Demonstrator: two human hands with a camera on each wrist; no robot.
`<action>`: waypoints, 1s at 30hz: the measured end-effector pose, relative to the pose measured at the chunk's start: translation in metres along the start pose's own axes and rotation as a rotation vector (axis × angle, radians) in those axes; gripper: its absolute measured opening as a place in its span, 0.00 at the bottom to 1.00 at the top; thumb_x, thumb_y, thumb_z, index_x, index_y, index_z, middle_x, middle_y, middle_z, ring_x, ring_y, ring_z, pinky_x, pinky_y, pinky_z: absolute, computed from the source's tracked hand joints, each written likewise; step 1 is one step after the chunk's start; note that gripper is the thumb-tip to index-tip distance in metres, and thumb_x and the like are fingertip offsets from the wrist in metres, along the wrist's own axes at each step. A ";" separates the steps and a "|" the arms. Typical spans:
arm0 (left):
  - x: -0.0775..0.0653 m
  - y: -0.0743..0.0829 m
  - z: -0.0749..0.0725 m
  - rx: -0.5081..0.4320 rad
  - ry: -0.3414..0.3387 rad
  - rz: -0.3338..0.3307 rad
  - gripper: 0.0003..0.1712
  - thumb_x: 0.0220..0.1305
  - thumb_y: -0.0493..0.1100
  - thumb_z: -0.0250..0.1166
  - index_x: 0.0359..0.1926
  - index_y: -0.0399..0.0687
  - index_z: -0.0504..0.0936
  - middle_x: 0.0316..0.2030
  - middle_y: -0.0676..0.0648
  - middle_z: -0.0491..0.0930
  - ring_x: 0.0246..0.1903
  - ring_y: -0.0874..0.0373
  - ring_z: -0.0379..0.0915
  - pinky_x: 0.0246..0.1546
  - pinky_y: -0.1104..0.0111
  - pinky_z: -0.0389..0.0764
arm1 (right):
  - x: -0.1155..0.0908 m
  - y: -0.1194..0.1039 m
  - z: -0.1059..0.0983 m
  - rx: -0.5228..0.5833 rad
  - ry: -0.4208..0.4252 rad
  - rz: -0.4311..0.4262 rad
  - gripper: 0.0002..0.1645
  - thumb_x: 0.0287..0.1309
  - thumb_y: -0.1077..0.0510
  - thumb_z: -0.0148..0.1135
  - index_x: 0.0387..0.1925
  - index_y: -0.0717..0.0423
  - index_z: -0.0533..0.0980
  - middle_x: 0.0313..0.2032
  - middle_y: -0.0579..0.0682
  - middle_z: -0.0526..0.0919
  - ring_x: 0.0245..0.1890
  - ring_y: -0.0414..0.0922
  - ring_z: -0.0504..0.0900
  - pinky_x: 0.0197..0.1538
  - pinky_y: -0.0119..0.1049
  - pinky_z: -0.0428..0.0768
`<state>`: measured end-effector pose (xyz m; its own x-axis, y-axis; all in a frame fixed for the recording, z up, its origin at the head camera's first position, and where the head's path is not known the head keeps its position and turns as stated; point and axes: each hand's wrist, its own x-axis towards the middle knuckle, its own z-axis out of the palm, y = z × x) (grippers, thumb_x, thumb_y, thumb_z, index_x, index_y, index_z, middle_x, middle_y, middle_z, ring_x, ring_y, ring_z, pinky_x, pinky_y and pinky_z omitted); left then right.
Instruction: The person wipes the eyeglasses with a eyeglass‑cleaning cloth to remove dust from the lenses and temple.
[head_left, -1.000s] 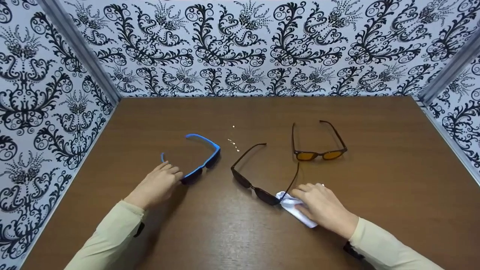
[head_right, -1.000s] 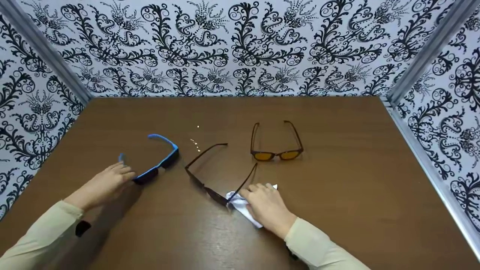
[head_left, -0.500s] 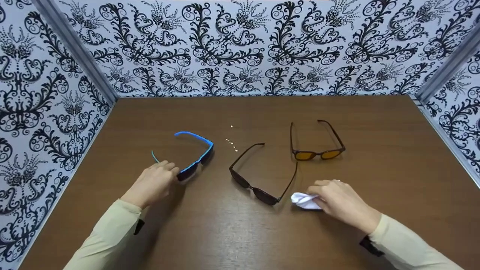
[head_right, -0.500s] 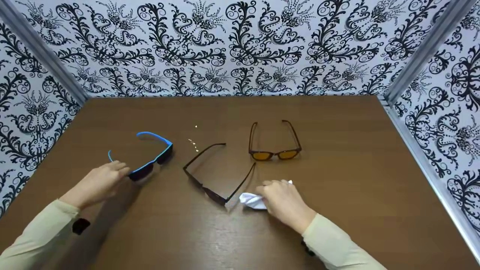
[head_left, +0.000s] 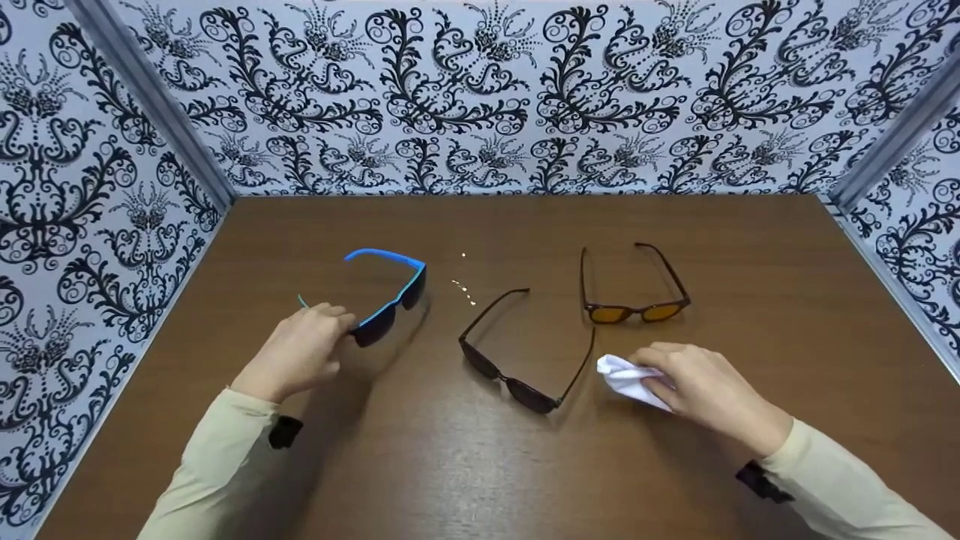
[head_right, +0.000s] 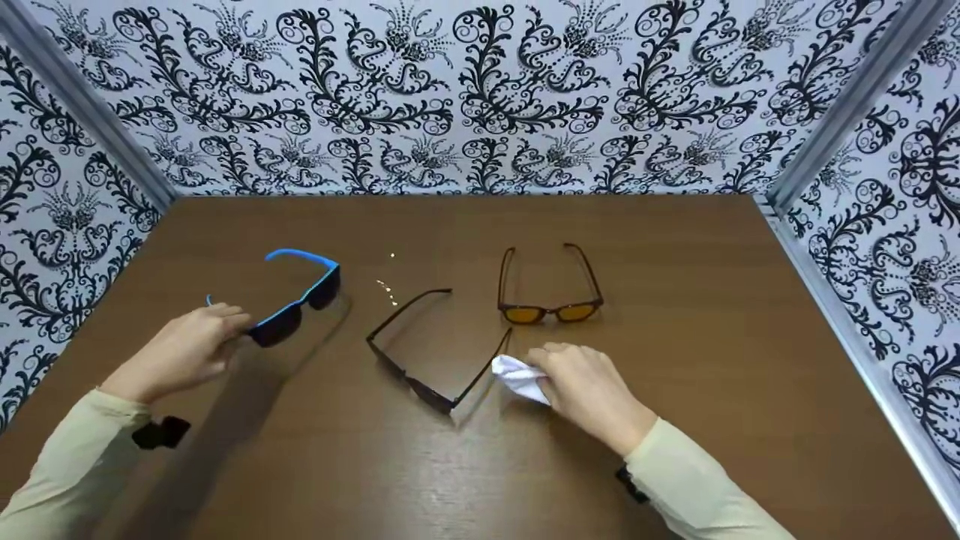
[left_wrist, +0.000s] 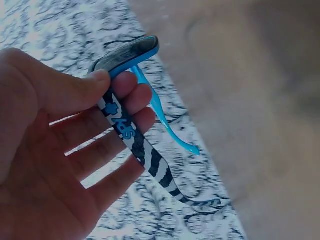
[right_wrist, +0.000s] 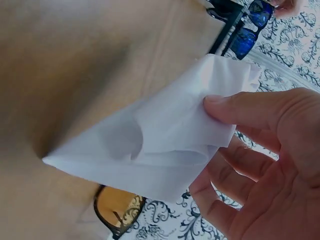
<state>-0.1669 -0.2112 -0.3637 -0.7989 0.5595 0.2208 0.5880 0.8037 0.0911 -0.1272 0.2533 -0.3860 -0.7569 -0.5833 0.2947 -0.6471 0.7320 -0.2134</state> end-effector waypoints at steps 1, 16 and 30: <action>0.002 0.003 -0.002 -0.007 0.018 0.002 0.08 0.49 0.26 0.64 0.25 0.41 0.76 0.24 0.48 0.73 0.28 0.48 0.73 0.29 0.54 0.76 | 0.002 0.000 -0.002 0.006 0.000 0.005 0.14 0.44 0.69 0.70 0.34 0.52 0.79 0.30 0.42 0.81 0.27 0.43 0.80 0.26 0.42 0.77; 0.046 0.078 -0.017 -0.023 0.194 0.197 0.09 0.45 0.31 0.64 0.19 0.45 0.72 0.18 0.51 0.70 0.22 0.46 0.73 0.29 0.56 0.72 | 0.033 -0.015 -0.016 0.015 0.088 0.027 0.15 0.45 0.70 0.69 0.35 0.50 0.81 0.32 0.41 0.82 0.29 0.42 0.79 0.28 0.42 0.77; 0.087 0.125 0.007 -0.260 0.234 0.152 0.08 0.50 0.34 0.65 0.20 0.49 0.77 0.16 0.56 0.69 0.18 0.57 0.68 0.24 0.62 0.71 | 0.068 -0.031 -0.008 0.120 0.209 0.020 0.16 0.47 0.70 0.70 0.40 0.57 0.81 0.35 0.47 0.82 0.30 0.43 0.80 0.32 0.42 0.79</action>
<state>-0.1637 -0.0607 -0.3397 -0.6677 0.5827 0.4633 0.7338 0.6201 0.2775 -0.1584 0.1941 -0.3515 -0.7423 -0.4743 0.4733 -0.6479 0.6883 -0.3264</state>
